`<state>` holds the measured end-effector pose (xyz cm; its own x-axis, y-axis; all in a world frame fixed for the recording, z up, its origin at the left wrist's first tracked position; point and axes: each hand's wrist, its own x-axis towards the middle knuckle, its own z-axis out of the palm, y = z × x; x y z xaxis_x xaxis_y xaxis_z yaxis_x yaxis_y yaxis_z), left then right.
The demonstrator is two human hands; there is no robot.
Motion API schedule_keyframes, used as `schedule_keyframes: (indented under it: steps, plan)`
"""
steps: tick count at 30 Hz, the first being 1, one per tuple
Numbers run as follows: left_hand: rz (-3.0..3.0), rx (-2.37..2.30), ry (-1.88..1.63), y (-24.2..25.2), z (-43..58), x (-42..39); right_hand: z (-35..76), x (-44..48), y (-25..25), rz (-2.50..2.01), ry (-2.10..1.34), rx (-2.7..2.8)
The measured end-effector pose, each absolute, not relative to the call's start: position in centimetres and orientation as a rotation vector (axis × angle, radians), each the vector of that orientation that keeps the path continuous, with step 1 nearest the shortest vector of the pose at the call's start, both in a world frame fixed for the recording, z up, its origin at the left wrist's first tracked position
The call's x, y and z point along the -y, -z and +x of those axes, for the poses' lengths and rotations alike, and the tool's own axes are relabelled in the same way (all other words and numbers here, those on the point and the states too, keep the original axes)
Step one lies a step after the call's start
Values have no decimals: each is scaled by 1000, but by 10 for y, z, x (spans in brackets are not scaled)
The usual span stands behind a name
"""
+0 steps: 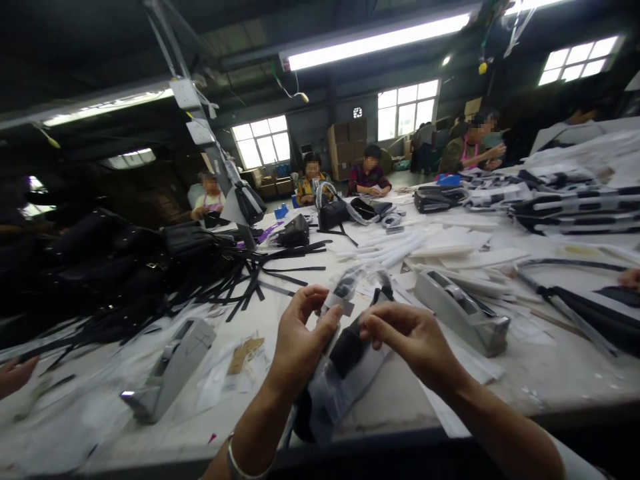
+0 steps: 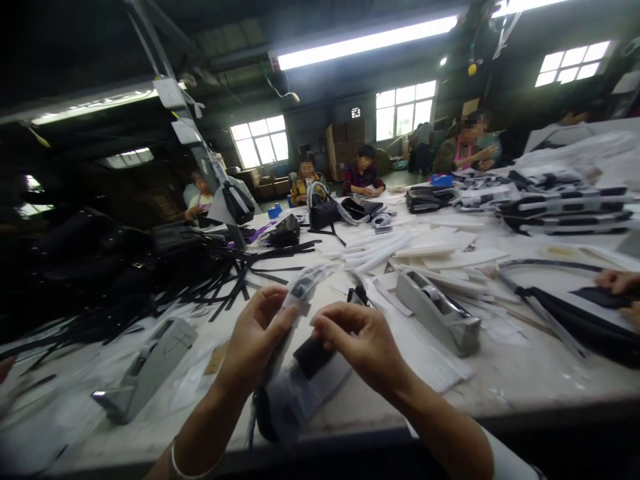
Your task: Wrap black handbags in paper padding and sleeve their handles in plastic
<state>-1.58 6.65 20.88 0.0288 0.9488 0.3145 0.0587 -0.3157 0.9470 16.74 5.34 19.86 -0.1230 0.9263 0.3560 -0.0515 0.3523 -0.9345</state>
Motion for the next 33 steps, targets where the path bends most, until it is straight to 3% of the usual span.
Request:
schedule_keyframes:
  steps: [12,16,24,33]
  plan:
    - [1510,-1008,-1342,-203,-27,-68,152,-76,-206,-1055,-1019,1571]
    - [1398,-915,-1310,-203,-24,-65,155,-83,-199,-1095,-1172,1494]
    - [1188,-711,-1180,-207,-23,-63,155,-103,-173,-617,-1509,1476]
    - [1328,-839,-1183,-215,-21,-58,148,-85,-186,-834,-1148,1552]
